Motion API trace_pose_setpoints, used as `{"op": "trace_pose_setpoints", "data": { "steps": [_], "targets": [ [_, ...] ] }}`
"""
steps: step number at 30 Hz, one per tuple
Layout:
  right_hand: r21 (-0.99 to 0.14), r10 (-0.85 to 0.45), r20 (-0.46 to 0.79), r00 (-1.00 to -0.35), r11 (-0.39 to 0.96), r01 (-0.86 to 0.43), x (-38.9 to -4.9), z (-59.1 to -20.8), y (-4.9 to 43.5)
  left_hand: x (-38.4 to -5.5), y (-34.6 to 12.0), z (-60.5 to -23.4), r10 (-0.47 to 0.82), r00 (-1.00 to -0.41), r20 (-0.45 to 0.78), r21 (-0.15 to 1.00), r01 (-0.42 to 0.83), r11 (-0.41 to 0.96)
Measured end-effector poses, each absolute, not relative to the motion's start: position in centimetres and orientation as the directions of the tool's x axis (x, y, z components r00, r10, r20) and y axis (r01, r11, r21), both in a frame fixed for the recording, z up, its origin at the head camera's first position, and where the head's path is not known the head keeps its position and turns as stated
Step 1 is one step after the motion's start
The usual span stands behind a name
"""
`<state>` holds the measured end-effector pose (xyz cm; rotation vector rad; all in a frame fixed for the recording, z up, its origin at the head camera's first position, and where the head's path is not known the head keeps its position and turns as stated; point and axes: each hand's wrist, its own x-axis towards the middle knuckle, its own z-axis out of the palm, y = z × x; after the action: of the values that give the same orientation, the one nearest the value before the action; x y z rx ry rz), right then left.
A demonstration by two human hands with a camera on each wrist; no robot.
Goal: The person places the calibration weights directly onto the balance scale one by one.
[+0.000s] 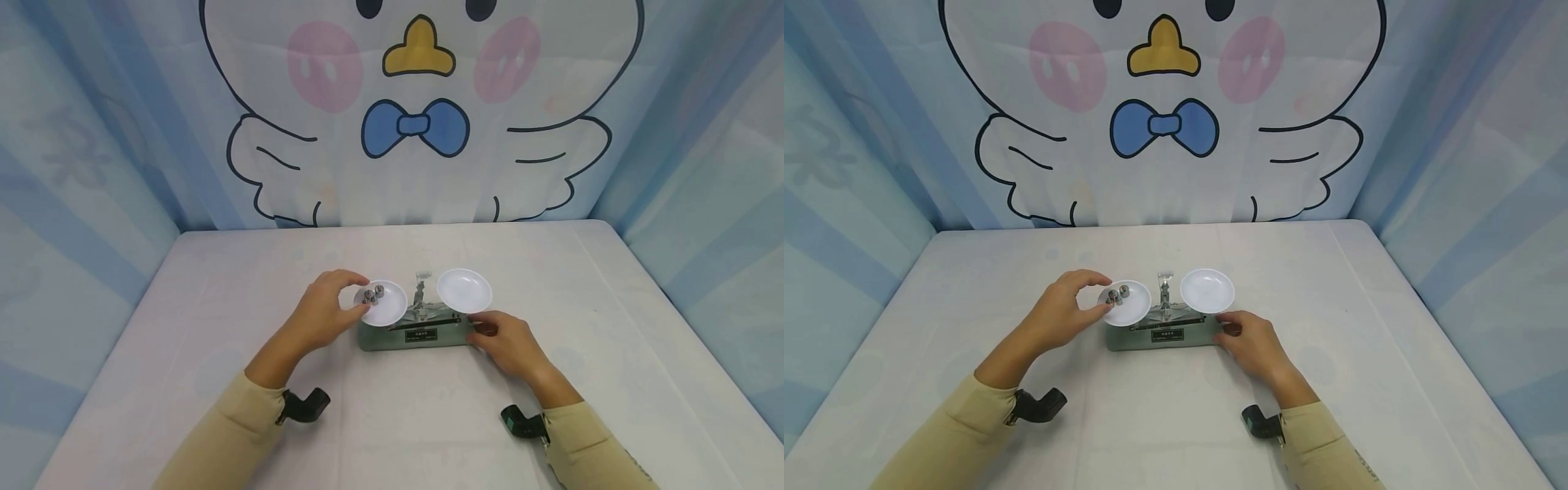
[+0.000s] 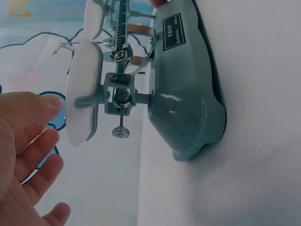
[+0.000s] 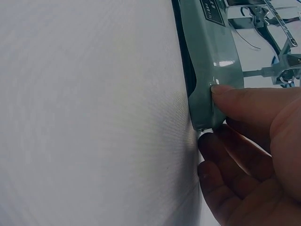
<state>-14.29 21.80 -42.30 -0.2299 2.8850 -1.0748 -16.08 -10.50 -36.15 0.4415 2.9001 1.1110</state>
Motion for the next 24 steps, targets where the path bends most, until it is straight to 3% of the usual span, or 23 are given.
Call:
{"op": "trace_pose_setpoints", "data": {
  "steps": [24],
  "targets": [
    [-0.641, -0.154, 0.005, -0.988, 0.758, -0.121, -14.2, -42.2, 21.6, -14.5, -16.5, -39.7, 0.125, -0.990, -0.067, 0.688, 0.045, 0.724]
  ]
}}
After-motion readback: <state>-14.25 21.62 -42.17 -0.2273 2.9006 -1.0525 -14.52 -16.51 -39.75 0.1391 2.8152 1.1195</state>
